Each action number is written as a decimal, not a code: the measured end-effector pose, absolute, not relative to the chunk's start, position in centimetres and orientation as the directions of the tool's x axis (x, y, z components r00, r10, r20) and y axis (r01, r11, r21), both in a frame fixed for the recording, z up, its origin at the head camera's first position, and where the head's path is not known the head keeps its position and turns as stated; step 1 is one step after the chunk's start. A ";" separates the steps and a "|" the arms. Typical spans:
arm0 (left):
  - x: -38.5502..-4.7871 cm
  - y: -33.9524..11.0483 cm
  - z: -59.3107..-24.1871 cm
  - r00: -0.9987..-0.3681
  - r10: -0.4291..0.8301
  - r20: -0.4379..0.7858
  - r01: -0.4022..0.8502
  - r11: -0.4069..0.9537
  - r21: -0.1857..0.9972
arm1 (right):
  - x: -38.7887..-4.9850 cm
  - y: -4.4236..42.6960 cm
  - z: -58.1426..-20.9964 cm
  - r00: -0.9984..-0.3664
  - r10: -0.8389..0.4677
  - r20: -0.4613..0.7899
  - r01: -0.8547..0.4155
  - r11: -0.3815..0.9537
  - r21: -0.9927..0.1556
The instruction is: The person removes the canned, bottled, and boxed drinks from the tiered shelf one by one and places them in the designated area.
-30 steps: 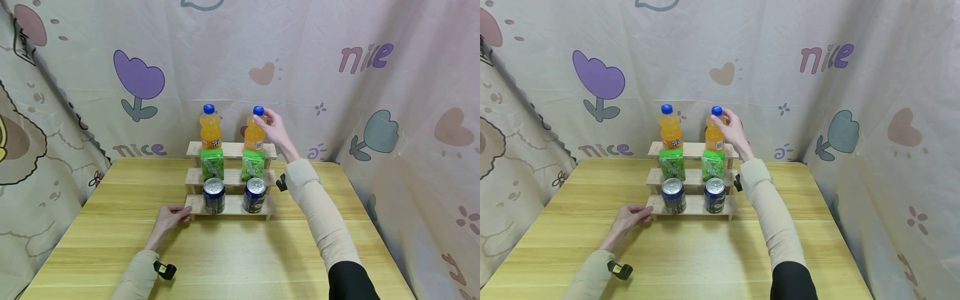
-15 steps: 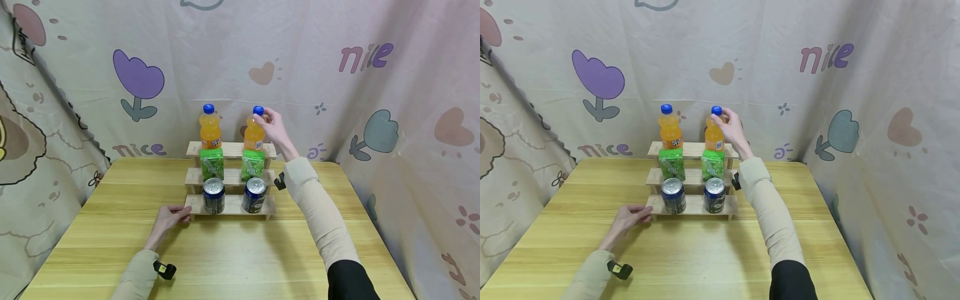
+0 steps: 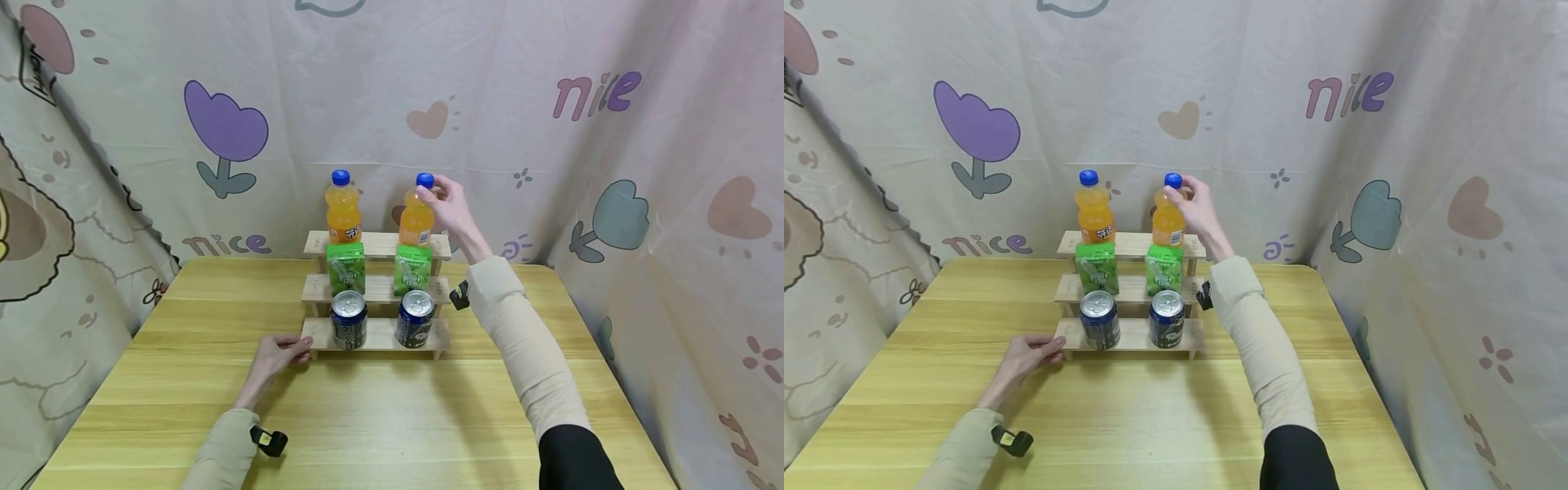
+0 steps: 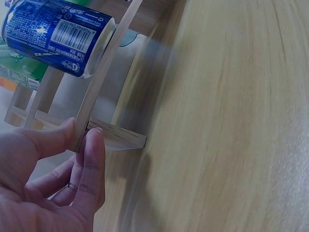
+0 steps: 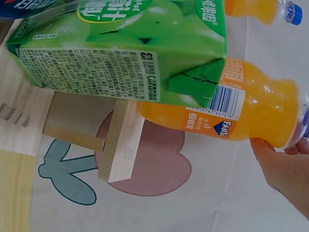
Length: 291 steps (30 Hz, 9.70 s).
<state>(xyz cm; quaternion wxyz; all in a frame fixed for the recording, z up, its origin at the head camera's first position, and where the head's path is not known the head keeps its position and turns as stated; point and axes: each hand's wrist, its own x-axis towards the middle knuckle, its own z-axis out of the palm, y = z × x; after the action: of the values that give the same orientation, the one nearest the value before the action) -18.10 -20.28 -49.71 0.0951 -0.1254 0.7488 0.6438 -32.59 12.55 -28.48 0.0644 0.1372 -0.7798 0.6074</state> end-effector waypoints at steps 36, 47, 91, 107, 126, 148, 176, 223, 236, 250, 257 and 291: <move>-17.8 -20.3 -49.4 -0.946 -0.059 -0.319 -0.325 0.136 0.936 | -30.0 21.7 -27.8 -0.975 0.008 0.222 -0.218 0.161 -0.963; -17.8 -20.3 -49.6 -0.949 -0.057 -0.310 -0.315 0.148 0.938 | -29.3 25.3 -29.7 -0.987 0.080 0.137 -0.120 0.185 -0.975; -17.7 -20.4 -49.7 -0.958 -0.036 -0.283 -0.286 0.110 0.952 | -29.5 32.9 -41.0 -0.996 0.085 0.009 0.010 0.225 -0.974; -17.9 -20.3 -49.7 -0.951 -0.052 -0.305 -0.309 0.119 0.944 | -29.4 33.6 -42.6 -0.990 0.130 -0.048 0.079 0.248 -0.966; -17.9 -20.4 -49.8 -0.955 -0.050 -0.291 -0.296 0.149 0.944 | -29.4 33.6 -42.7 -0.991 0.114 -0.072 0.099 0.258 -0.961; -17.8 -20.3 -49.7 -0.950 -0.059 -0.307 -0.313 0.142 0.939 | -29.0 33.7 -42.3 -0.993 0.085 -0.077 0.097 0.261 -0.961; -17.9 -20.3 -49.8 -0.957 -0.045 -0.287 -0.291 0.150 0.945 | -29.3 32.0 -38.0 -0.986 0.149 0.071 -0.019 0.328 -0.944; -17.9 -20.4 -49.6 -0.946 -0.040 -0.320 -0.323 0.131 0.937 | -29.2 8.6 -24.2 -0.919 -0.321 0.228 -0.333 0.328 -0.884; -17.9 -20.3 -49.6 -0.943 -0.039 -0.330 -0.333 0.115 0.936 | -31.5 5.1 -25.8 -0.920 -0.351 0.176 -0.295 0.324 -0.899; -17.7 -20.3 -49.8 -0.949 -0.034 -0.314 -0.316 0.129 0.940 | -32.7 2.3 -26.5 -0.908 -0.384 0.166 -0.294 0.305 -0.906; -17.8 -20.4 -49.7 -0.948 -0.028 -0.316 -0.317 0.124 0.940 | -33.2 1.5 -26.6 -0.913 -0.374 0.161 -0.287 0.311 -0.906; -18.1 -20.4 -49.4 -0.944 -0.039 -0.328 -0.330 0.124 0.936 | -33.3 0.8 -25.9 -0.942 -0.282 0.181 -0.273 0.333 -0.903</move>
<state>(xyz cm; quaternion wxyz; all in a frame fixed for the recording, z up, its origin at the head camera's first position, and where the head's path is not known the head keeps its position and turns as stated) -18.06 -20.40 -49.44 0.1117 -0.1245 0.7414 0.6499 -33.34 0.80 -25.87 -0.0041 0.1698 -0.8165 0.5519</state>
